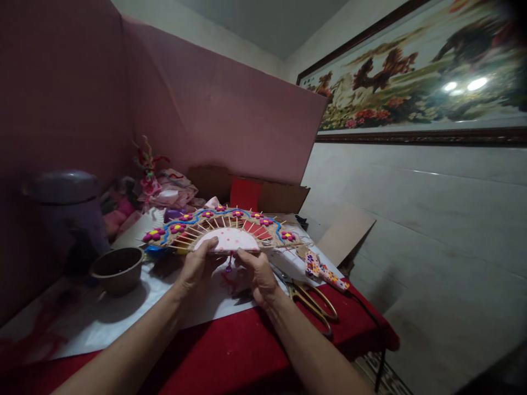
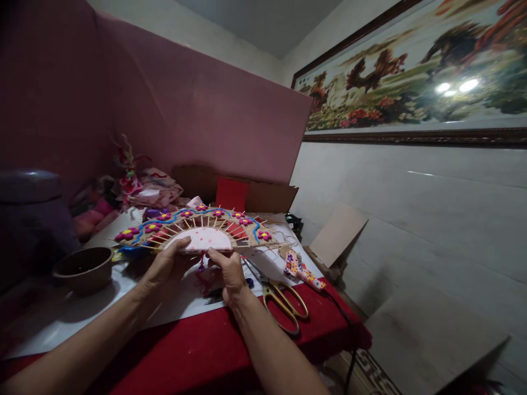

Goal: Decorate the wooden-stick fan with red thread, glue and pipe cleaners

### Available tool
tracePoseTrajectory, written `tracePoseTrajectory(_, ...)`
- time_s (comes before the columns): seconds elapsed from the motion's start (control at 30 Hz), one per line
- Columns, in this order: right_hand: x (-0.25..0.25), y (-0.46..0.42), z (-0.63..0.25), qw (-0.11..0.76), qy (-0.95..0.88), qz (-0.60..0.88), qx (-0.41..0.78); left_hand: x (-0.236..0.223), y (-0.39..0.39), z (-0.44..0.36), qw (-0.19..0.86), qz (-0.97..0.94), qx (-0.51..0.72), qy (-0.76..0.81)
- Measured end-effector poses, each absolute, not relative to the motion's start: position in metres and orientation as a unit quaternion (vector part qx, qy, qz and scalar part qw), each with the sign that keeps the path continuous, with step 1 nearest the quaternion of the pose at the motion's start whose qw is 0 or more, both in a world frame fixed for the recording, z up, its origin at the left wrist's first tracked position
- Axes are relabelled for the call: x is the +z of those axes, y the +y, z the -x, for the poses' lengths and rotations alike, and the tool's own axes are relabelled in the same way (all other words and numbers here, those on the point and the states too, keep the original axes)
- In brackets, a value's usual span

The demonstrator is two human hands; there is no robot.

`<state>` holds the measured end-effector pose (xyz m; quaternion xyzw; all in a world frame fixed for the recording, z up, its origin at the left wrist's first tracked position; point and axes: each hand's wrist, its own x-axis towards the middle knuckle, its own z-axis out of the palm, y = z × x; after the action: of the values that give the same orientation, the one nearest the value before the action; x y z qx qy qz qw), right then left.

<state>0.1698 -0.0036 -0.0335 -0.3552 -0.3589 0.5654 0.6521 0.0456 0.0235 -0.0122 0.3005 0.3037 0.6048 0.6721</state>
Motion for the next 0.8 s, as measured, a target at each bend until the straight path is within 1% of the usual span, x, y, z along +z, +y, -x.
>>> tracePoseTrajectory(0.3,-0.0321,-0.0052,-0.1671,0.638,-0.393,0.342,0.567,-0.0183,0.0271,-0.0462,0.659,-0.306,0.613,0.309)
tracePoseTrajectory(0.8,-0.0339,-0.004,-0.166,0.612,-0.389,0.346,0.595,-0.0219,0.0249,-0.0507,0.656,-0.299,0.628,0.292)
